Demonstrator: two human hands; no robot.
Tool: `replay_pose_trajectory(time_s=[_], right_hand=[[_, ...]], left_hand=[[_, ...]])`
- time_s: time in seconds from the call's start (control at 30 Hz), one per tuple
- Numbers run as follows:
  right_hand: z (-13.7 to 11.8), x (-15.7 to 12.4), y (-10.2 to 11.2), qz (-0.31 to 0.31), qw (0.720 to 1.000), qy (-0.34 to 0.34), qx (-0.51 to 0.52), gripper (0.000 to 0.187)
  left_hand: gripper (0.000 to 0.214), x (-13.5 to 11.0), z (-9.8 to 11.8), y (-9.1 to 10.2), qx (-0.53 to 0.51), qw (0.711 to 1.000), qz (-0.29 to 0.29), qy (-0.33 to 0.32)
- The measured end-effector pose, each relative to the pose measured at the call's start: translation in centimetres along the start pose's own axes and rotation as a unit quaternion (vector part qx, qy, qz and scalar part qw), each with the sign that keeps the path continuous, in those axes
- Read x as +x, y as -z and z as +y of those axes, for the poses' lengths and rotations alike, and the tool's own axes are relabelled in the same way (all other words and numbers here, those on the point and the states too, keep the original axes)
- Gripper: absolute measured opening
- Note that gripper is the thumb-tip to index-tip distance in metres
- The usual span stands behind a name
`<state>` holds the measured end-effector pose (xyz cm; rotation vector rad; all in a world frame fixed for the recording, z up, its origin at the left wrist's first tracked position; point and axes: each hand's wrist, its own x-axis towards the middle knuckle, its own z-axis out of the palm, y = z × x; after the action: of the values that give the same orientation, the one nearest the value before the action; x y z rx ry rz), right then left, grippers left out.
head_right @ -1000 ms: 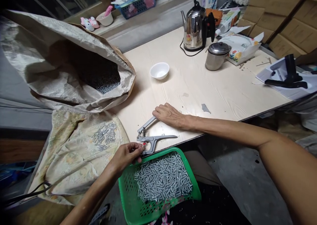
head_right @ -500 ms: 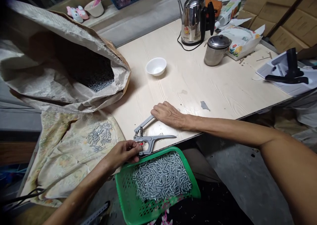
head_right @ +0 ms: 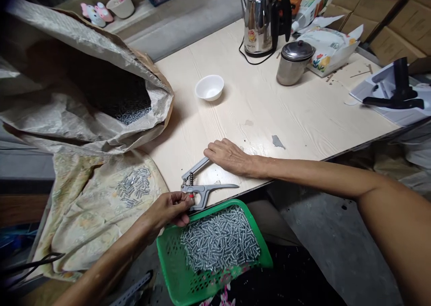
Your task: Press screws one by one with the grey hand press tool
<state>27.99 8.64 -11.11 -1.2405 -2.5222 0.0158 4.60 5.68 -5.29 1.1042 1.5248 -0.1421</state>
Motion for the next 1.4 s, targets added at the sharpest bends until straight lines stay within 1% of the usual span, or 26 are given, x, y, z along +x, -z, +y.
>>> replay_pose_trajectory(time_s=[0.13, 0.23, 0.27, 0.3, 0.37, 0.43, 0.5, 0.57, 0.63, 0.73, 0.83, 0.9, 0.97, 1.0, 1.03, 1.07, 1.1, 1.13, 1.17, 1.2, 1.23, 1.27, 1.3, 1.33, 1.4], right_hand=[[0.2, 0.3, -0.4, -0.005, 1.000, -0.001, 0.008, 0.024], [0.1, 0.1, 0.2, -0.014, 0.999, -0.003, 0.034, 0.017], [0.0, -0.1, 0.6, -0.017, 0.999, 0.005, 0.047, 0.019], [-0.2, -0.3, 1.1, -0.017, 0.998, 0.016, 0.058, 0.030], [-0.6, -0.7, 1.9, -0.023, 0.997, 0.033, 0.071, 0.058], [-1.1, -1.1, 2.6, -0.032, 0.997, 0.035, 0.068, 0.082], [-1.5, -1.5, 2.9, -0.042, 0.997, 0.027, 0.059, 0.097], [-2.0, -1.7, 2.9, -0.051, 0.997, 0.018, 0.050, 0.104], [-2.4, -2.0, 2.9, -0.059, 0.997, 0.006, 0.043, 0.100], [-3.2, -2.3, 3.0, -0.059, 0.997, -0.024, 0.046, 0.086], [-3.9, -2.7, 3.1, -0.050, 0.994, -0.075, 0.063, 0.067], [-4.0, -2.8, 3.0, -0.053, 0.991, -0.092, 0.076, 0.055], [-4.0, -2.7, 2.8, -0.054, 0.990, -0.089, 0.093, 0.049], [-4.0, -2.5, 2.7, -0.052, 0.990, -0.086, 0.101, 0.048], [-4.0, -2.4, 2.6, -0.050, 0.990, -0.082, 0.105, 0.049], [-4.0, -2.1, 2.6, -0.050, 0.990, -0.077, 0.107, 0.049], [-4.0, -1.9, 2.6, -0.049, 0.991, -0.072, 0.105, 0.050], [-4.1, -1.5, 2.8, -0.049, 0.992, -0.068, 0.098, 0.050], [-4.2, -1.2, 3.1, -0.047, 0.993, -0.064, 0.086, 0.050], [-4.4, -0.9, 3.4, -0.044, 0.995, -0.059, 0.073, 0.050], [-4.6, -0.5, 3.8, -0.040, 0.996, -0.052, 0.060, 0.049], [-4.7, -0.2, 4.2, -0.040, 0.997, -0.043, 0.050, 0.048], [-4.9, 0.1, 4.5, -0.045, 0.998, -0.030, 0.042, 0.047], [-5.0, 0.4, 4.8, -0.054, 0.998, -0.017, 0.038, 0.047], [-5.1, 0.8, 5.0, -0.078, 0.997, -0.005, 0.025, 0.044]], left_hand=[[0.031, -0.2, 0.1, -0.1, -0.008, 1.000, 0.017, 0.014], [0.031, -0.5, 0.0, -0.3, -0.022, 0.999, 0.037, 0.012], [0.031, -0.6, 0.0, -0.4, -0.027, 0.999, 0.043, 0.012], [0.031, -0.7, 0.0, -0.5, -0.032, 0.998, 0.046, 0.011], [0.030, -0.9, 0.1, -0.6, -0.044, 0.998, 0.048, 0.012], [0.028, -1.0, 0.2, -0.7, -0.054, 0.997, 0.049, 0.015], [0.027, -1.1, 0.3, -0.7, -0.056, 0.997, 0.053, 0.019], [0.028, -1.2, 0.3, -0.8, -0.052, 0.997, 0.058, 0.021], [0.030, -1.2, 0.3, -0.8, -0.049, 0.997, 0.060, 0.019], [0.034, -1.1, 0.1, -0.8, -0.052, 0.997, 0.057, 0.004], [0.036, -0.9, -0.2, -0.7, -0.058, 0.997, 0.054, -0.010], [0.036, -0.9, -0.7, -0.7, -0.054, 0.997, 0.050, -0.012], [0.034, -1.1, -1.3, -0.7, -0.017, 0.998, 0.053, -0.025], [0.033, -1.3, -1.6, -0.8, 0.024, 0.995, 0.080, -0.050], [0.032, -1.5, -1.9, -0.8, 0.079, 0.984, 0.129, -0.090], [0.031, -1.7, -2.1, -0.9, 0.144, 0.960, 0.191, -0.144], [0.030, -1.9, -2.2, -1.0, 0.210, 0.920, 0.256, -0.207], [0.031, -1.9, -2.1, -1.2, 0.269, 0.870, 0.309, -0.273], [0.036, -1.8, -1.9, -1.3, 0.318, 0.820, 0.340, -0.333], [0.043, -1.5, -1.5, -1.4, 0.357, 0.777, 0.349, -0.384], [0.053, -1.1, -1.1, -1.6, 0.389, 0.744, 0.342, -0.422], [0.061, -0.5, -0.6, -1.7, 0.412, 0.721, 0.329, -0.450], [0.067, 0.0, -0.1, -1.8, 0.426, 0.709, 0.318, -0.463], [0.071, 0.6, 0.4, -1.9, 0.433, 0.709, 0.309, -0.463], [0.069, 1.5, 1.2, -2.2, 0.438, 0.724, 0.304, -0.438]])
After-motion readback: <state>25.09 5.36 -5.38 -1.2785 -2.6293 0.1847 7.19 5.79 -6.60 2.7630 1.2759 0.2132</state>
